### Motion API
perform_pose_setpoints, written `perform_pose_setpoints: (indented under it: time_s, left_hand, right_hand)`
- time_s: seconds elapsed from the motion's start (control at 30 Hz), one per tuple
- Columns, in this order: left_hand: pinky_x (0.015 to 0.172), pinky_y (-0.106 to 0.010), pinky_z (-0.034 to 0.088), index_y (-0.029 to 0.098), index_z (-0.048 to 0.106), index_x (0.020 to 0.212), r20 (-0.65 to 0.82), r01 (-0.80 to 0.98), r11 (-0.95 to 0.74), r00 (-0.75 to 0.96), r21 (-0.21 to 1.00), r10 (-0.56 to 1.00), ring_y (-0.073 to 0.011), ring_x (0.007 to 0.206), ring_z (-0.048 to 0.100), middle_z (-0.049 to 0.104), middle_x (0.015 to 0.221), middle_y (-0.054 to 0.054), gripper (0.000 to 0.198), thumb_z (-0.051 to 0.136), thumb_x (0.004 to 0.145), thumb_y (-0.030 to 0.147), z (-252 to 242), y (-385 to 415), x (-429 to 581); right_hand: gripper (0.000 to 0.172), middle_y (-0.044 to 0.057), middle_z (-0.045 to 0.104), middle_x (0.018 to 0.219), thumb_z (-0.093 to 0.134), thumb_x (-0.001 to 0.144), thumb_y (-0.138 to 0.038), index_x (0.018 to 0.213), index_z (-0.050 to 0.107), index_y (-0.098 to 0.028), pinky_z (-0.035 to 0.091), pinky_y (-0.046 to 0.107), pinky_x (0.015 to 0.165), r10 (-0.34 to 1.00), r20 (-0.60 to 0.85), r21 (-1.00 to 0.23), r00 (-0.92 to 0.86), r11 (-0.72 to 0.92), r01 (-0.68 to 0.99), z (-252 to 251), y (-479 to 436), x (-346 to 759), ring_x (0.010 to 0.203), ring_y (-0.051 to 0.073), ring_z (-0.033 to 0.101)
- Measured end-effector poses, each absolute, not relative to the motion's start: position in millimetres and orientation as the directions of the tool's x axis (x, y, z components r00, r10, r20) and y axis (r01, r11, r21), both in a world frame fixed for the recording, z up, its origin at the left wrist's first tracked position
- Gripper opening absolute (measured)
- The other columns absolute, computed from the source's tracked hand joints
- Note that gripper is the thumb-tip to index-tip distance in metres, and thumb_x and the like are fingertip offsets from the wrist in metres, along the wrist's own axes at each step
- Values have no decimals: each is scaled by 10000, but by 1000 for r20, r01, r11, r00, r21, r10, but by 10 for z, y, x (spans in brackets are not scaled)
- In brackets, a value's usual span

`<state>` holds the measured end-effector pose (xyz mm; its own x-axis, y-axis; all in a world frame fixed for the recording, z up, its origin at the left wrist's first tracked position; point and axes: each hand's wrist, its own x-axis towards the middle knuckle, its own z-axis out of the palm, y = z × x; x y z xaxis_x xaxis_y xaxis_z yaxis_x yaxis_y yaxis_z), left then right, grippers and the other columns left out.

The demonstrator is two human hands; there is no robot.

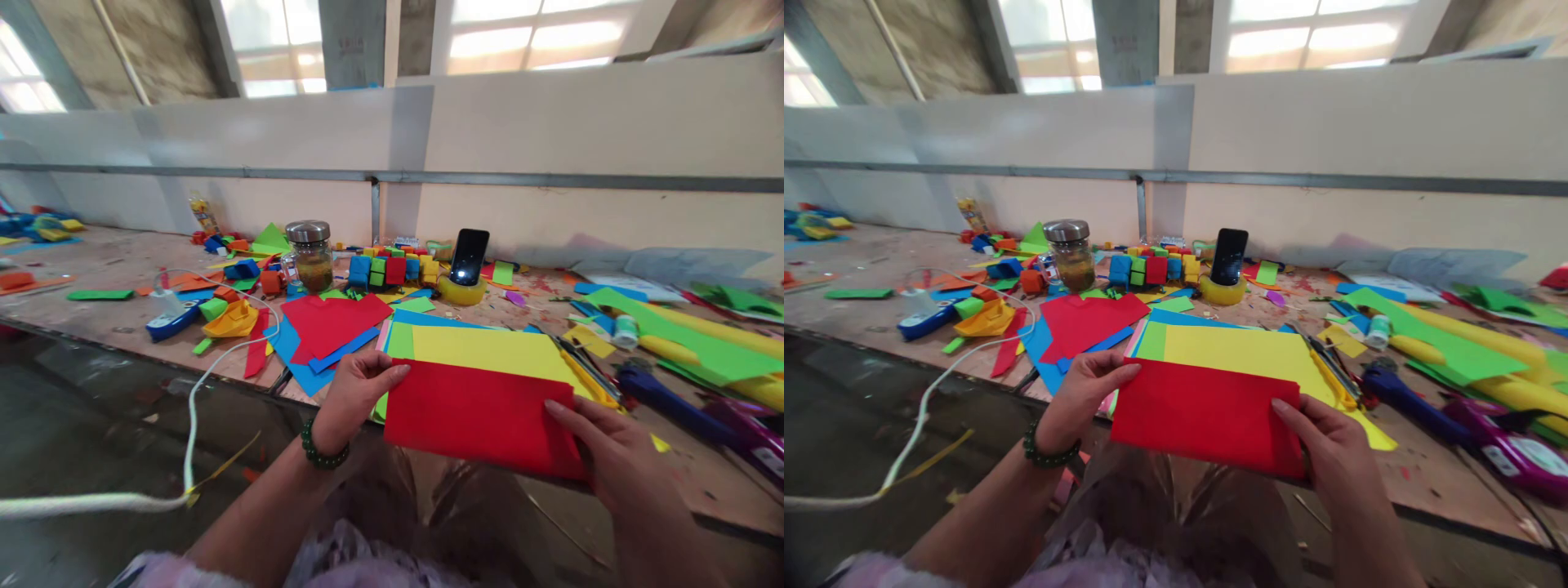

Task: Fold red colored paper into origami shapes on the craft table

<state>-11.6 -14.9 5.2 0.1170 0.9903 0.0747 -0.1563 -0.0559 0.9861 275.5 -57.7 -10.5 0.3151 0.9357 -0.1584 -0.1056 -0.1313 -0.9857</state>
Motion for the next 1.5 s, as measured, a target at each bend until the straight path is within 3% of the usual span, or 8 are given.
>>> perform_pose_setpoints:
  time_s: [0.13,0.43,0.67,0.83,1.0,1.23,1.5]
  left_hand:
    - [581,-249,410,138,670,678,85,-128,-70,112,989,990,-131,600,537,620,620,-12,345,778,651,465,38,-150,-123]
    - [589,-237,424,138,660,654,104,-72,-96,110,993,988,-131,619,540,636,633,-20,354,764,666,476,30,-151,-156]
    - [524,-209,429,156,644,676,-33,-54,35,39,998,999,-130,600,562,649,641,2,414,827,544,503,47,-133,-200]
    - [485,-214,442,170,638,766,-78,42,77,25,996,997,-145,592,578,655,670,3,445,795,573,539,9,-118,-220]
    - [487,-217,464,167,637,750,-79,47,78,22,996,997,-153,592,591,665,677,-6,434,794,574,532,34,-149,-226]
    - [519,-198,481,189,649,731,59,48,-56,-73,997,996,-142,598,593,678,664,13,374,787,601,511,29,-247,-267]
    - [487,-206,487,208,659,735,54,74,-48,-86,996,995,-159,590,609,685,679,19,359,778,603,520,54,-315,-285]
  right_hand:
    - [189,-25,748,689,831,600,-332,767,747,-307,608,311,530,928,-203,-975,312,-163,-150,-101,-579,2764,544,214,695]
    - [245,3,748,698,845,560,-360,767,753,-268,564,303,472,930,-178,-982,322,-144,-125,-44,-583,2704,527,218,674]
    - [231,4,733,707,823,581,-406,690,740,-220,502,263,527,958,-61,-998,280,-60,-11,109,-625,2576,606,185,648]
    - [281,5,707,672,797,606,-435,696,729,-178,446,246,506,960,-14,-998,281,-29,51,84,-591,2568,575,160,604]
    - [250,-2,719,687,803,610,-415,704,739,-192,463,250,521,966,-18,-999,257,-7,-45,88,-583,2546,578,158,617]
    - [240,13,747,750,817,625,-370,808,769,-222,532,286,638,964,-26,-954,266,56,-294,46,-587,2520,668,185,676]
    - [187,-21,722,736,789,677,-369,772,730,-219,463,213,579,926,71,-971,371,148,-185,44,-607,2517,639,129,615]
